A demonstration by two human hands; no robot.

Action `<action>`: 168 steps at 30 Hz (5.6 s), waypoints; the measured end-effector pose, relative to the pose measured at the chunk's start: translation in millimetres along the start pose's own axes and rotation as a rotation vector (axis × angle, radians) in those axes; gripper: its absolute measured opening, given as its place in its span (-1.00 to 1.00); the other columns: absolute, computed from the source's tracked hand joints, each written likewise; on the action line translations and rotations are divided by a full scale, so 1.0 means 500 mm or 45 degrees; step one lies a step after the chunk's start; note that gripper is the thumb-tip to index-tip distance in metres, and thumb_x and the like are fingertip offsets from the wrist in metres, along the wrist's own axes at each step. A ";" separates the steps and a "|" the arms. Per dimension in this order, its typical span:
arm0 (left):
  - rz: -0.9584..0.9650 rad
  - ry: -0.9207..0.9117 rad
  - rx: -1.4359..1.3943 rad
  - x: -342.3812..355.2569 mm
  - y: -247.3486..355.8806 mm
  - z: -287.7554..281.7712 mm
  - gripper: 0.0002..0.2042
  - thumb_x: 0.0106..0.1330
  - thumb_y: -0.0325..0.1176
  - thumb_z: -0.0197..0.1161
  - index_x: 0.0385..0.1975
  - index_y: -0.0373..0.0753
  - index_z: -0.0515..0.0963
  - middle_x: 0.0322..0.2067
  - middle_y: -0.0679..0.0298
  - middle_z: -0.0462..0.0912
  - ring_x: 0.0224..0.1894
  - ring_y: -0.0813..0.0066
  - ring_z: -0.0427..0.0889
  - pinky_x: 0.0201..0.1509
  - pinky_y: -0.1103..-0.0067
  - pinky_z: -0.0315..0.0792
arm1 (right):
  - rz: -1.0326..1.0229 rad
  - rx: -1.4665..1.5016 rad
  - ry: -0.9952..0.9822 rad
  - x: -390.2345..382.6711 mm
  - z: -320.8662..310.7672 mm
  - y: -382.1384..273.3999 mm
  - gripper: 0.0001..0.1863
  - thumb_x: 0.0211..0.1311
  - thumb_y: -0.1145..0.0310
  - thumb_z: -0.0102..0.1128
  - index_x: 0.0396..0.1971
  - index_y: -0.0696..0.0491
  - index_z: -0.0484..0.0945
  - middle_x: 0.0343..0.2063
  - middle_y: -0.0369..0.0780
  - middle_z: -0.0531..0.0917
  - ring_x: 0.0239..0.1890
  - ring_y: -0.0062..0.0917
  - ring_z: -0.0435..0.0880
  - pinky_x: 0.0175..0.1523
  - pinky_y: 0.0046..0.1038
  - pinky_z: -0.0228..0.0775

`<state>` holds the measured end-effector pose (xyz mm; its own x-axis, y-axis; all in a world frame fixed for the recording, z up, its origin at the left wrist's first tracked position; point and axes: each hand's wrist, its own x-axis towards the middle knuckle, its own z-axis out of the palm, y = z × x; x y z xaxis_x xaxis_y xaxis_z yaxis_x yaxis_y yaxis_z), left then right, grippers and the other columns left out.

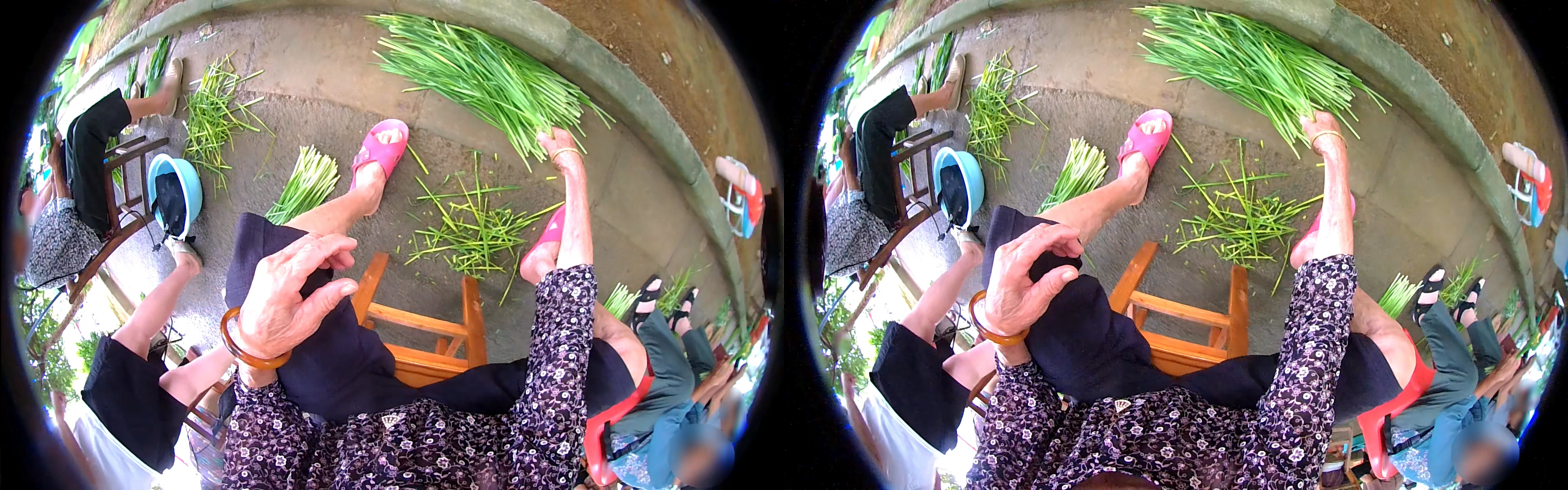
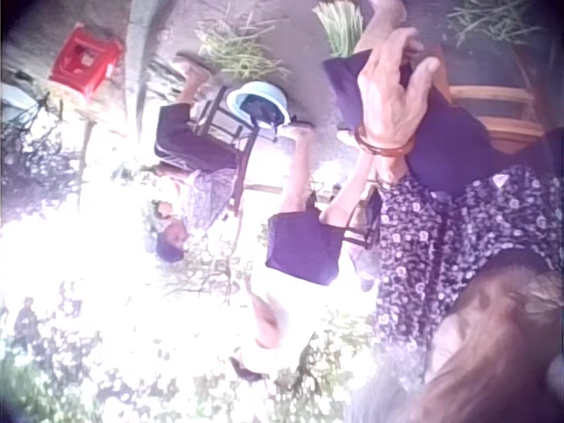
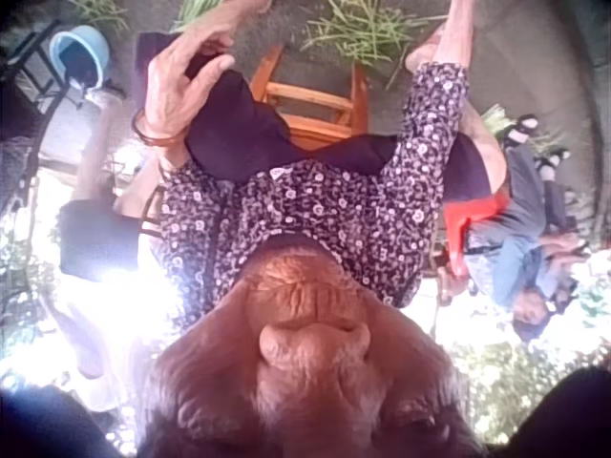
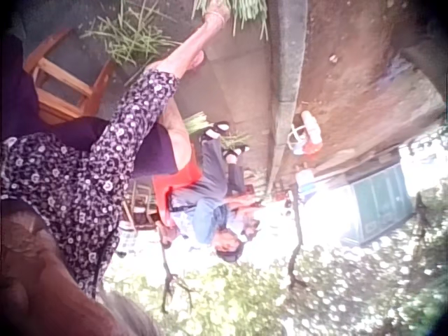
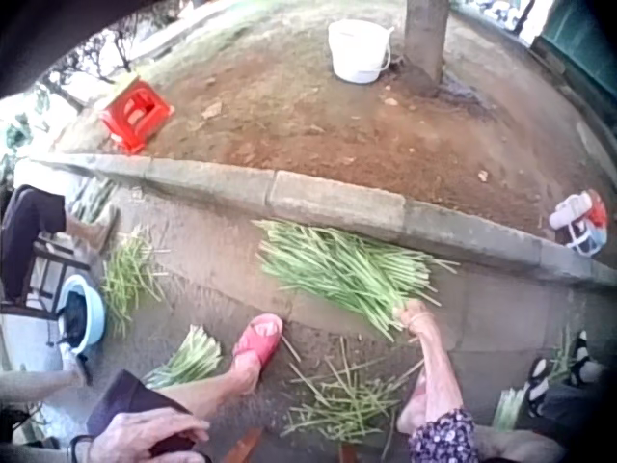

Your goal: The person cleans and sorts a bundle of green stalks by hand, removing withered parts and aligning the stems in a neat pile.

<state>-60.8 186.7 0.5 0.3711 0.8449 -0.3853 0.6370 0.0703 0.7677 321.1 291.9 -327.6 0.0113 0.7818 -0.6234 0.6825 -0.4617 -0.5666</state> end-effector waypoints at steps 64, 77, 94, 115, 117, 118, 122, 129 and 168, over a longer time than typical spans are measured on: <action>0.520 -0.025 -2.536 -0.203 0.026 0.086 -0.87 0.24 -0.36 -0.07 -0.31 -0.27 0.29 -0.65 0.38 0.27 -0.44 0.44 0.32 -0.10 0.33 0.34 | -1.071 0.297 -0.106 -0.868 0.091 -0.510 -0.62 0.02 0.36 0.10 -0.14 0.16 0.32 -0.32 -0.15 0.42 -0.40 -0.50 0.47 -0.41 -0.56 0.34; 0.399 -0.031 -2.435 -0.179 0.066 0.072 -0.86 0.26 -0.34 -0.10 -0.31 -0.27 0.26 -0.68 0.37 0.28 -0.48 0.41 0.37 -0.02 0.31 0.31 | -1.779 -0.431 0.709 -0.868 0.078 -0.528 -0.77 -0.37 0.57 0.20 -0.53 0.09 0.50 -0.45 -0.27 0.39 -0.35 -0.44 0.36 -0.24 -0.46 0.23; 0.696 -0.145 -2.531 -0.159 0.000 -0.042 -0.81 0.18 -0.49 0.00 -0.25 -0.42 0.30 -0.60 0.30 0.30 -0.41 0.44 0.35 0.05 0.29 0.27 | -0.508 0.452 -0.526 -0.827 0.093 -0.353 -0.70 0.11 0.26 -0.02 -0.49 0.24 0.44 -0.54 -0.22 0.52 -0.57 -0.55 0.51 -0.52 -0.56 0.37; 0.826 0.098 -2.521 -0.145 0.100 0.112 -0.86 0.19 -0.37 0.03 -0.31 -0.24 0.33 -0.58 0.35 0.33 -0.42 0.44 0.37 -0.08 0.34 0.27 | -0.681 2.368 -0.124 -0.834 0.123 -0.510 -0.45 0.18 -0.04 -0.25 -0.17 0.22 0.30 -0.18 -0.09 0.41 -0.14 -0.37 0.40 0.00 -0.34 0.24; 0.862 0.086 -2.581 -0.144 0.093 0.102 -0.85 0.16 -0.39 0.06 -0.31 -0.24 0.32 -0.58 0.34 0.33 -0.43 0.44 0.36 -0.07 0.34 0.27 | -0.811 2.122 0.076 -0.817 0.101 -0.481 -0.49 0.19 0.00 -0.22 -0.15 0.19 0.30 -0.19 -0.11 0.41 -0.16 -0.39 0.42 -0.05 -0.37 0.28; 0.890 0.093 -2.614 -0.146 0.090 0.097 -0.81 0.11 -0.42 0.10 -0.30 -0.26 0.32 -0.58 0.33 0.33 -0.43 0.44 0.36 -0.07 0.35 0.26 | -0.895 2.006 0.215 -0.819 0.092 -0.471 -0.62 0.20 0.15 -0.15 -0.18 0.17 0.33 -0.23 -0.13 0.44 -0.21 -0.45 0.45 -0.15 -0.46 0.34; 0.872 0.219 -2.679 -0.152 0.074 0.074 -0.85 0.14 -0.49 0.02 -0.30 -0.32 0.31 -0.56 0.30 0.31 -0.44 0.44 0.35 -0.07 0.36 0.26 | -1.139 1.555 0.354 -0.869 0.070 -0.443 -0.82 0.19 0.46 -0.13 -0.31 0.21 0.44 -0.55 -0.26 0.47 -0.52 -0.68 0.42 -0.42 -0.67 0.28; 0.939 0.229 -2.637 -0.161 0.088 0.076 -0.85 0.14 -0.48 0.03 -0.30 -0.32 0.31 -0.56 0.31 0.31 -0.44 0.46 0.35 -0.07 0.36 0.26 | -0.900 1.105 0.128 -0.900 0.103 -0.438 -0.78 0.05 0.48 0.11 -0.25 0.17 0.45 -0.52 -0.34 0.50 -0.59 -0.78 0.40 -0.55 -0.77 0.24; 0.946 0.167 -2.358 -0.174 0.082 0.118 -0.86 0.22 -0.29 -0.02 -0.26 -0.11 0.28 -0.49 0.44 0.35 -0.29 0.41 0.34 -0.09 0.25 0.23 | -1.049 0.920 0.553 -0.918 0.076 -0.431 -0.91 0.03 0.62 0.02 -0.43 0.22 0.47 -0.42 -0.28 0.46 -0.41 -0.69 0.37 -0.33 -0.70 0.20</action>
<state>-27.0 85.1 35.4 0.0869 0.9823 0.1660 -0.9641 0.0410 0.2624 140.9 16.4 60.2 0.1038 0.9677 0.2298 0.0289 0.2281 -0.9732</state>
